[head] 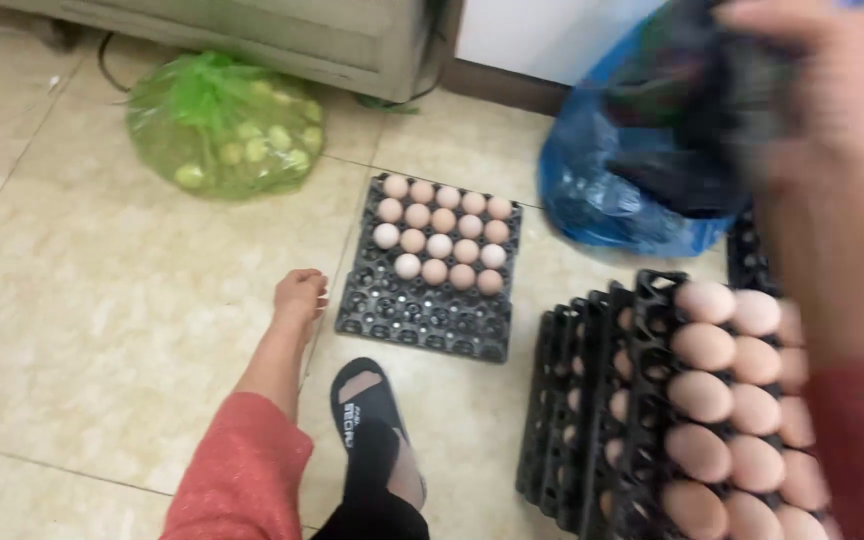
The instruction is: Picking up eggs from a tray, wiping them with a cloth, and placing them into another tray or back into the same tray.
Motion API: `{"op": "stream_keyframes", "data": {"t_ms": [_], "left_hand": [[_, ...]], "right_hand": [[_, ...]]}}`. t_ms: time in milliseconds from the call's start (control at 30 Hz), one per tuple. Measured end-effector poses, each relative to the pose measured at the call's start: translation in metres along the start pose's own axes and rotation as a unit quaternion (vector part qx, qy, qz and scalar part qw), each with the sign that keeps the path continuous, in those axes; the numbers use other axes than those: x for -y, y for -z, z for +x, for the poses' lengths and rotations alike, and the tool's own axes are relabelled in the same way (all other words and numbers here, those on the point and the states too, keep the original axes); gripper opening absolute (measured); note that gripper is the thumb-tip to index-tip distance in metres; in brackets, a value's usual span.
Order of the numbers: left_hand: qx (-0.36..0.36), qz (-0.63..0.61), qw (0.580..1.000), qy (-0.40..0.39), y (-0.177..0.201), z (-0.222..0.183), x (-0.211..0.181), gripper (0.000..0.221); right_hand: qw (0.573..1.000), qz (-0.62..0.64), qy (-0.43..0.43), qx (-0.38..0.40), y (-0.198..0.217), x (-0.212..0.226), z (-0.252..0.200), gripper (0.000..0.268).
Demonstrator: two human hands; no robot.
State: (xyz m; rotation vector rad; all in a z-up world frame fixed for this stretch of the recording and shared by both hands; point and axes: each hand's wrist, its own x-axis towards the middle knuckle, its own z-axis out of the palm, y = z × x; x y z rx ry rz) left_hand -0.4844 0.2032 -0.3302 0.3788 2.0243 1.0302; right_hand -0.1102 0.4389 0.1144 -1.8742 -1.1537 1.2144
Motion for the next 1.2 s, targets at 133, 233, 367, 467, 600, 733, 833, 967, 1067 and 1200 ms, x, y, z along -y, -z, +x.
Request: {"op": "stream_keyframes", "data": {"t_ms": [133,233,367,467,600,733,833,967,1067,1200], "left_hand": [[-0.008,-0.010,1.000,0.002,-0.024,0.054,0.038,0.037],[0.028,0.155,0.987,-0.042,-0.032,0.065,0.038,0.048],[0.063,0.181,0.981,-0.019,-0.053,0.032,0.004,0.056],[0.093,0.155,0.983,0.000,-0.070,0.034,-0.001,0.066],[0.122,0.103,0.987,0.028,-0.068,0.007,-0.028,0.073],[0.111,0.047,0.989,0.082,-0.064,-0.020,-0.044,0.070],[0.065,0.064,0.995,0.043,-0.063,-0.007,-0.027,0.059],[0.023,0.070,0.997,-0.004,-0.043,0.018,-0.016,0.042],[0.002,0.060,0.998,-0.035,-0.008,0.033,-0.016,0.033],[-0.002,-0.027,0.996,-0.086,0.051,-0.005,-0.090,0.030]], "right_hand": [[0.999,-0.024,0.003,0.028,-0.077,-0.187,0.073,0.024],[0.965,-0.189,-0.044,0.174,-0.099,-0.359,0.158,0.043],[0.949,0.069,-0.306,0.035,-0.138,-0.452,0.203,0.032],[0.926,0.085,-0.365,0.032,-0.138,-0.473,0.202,0.024],[0.904,0.145,-0.390,0.096,-0.139,-0.478,0.196,0.015],[0.905,0.161,-0.378,0.106,-0.133,-0.503,0.199,0.015],[0.901,0.168,-0.387,0.100,-0.129,-0.518,0.197,0.019],[0.901,0.195,-0.364,0.132,-0.146,-0.461,0.160,0.018],[0.903,0.194,-0.354,0.148,-0.158,-0.412,0.121,0.021],[0.906,0.227,-0.308,0.182,-0.156,-0.335,0.096,0.023]]}}
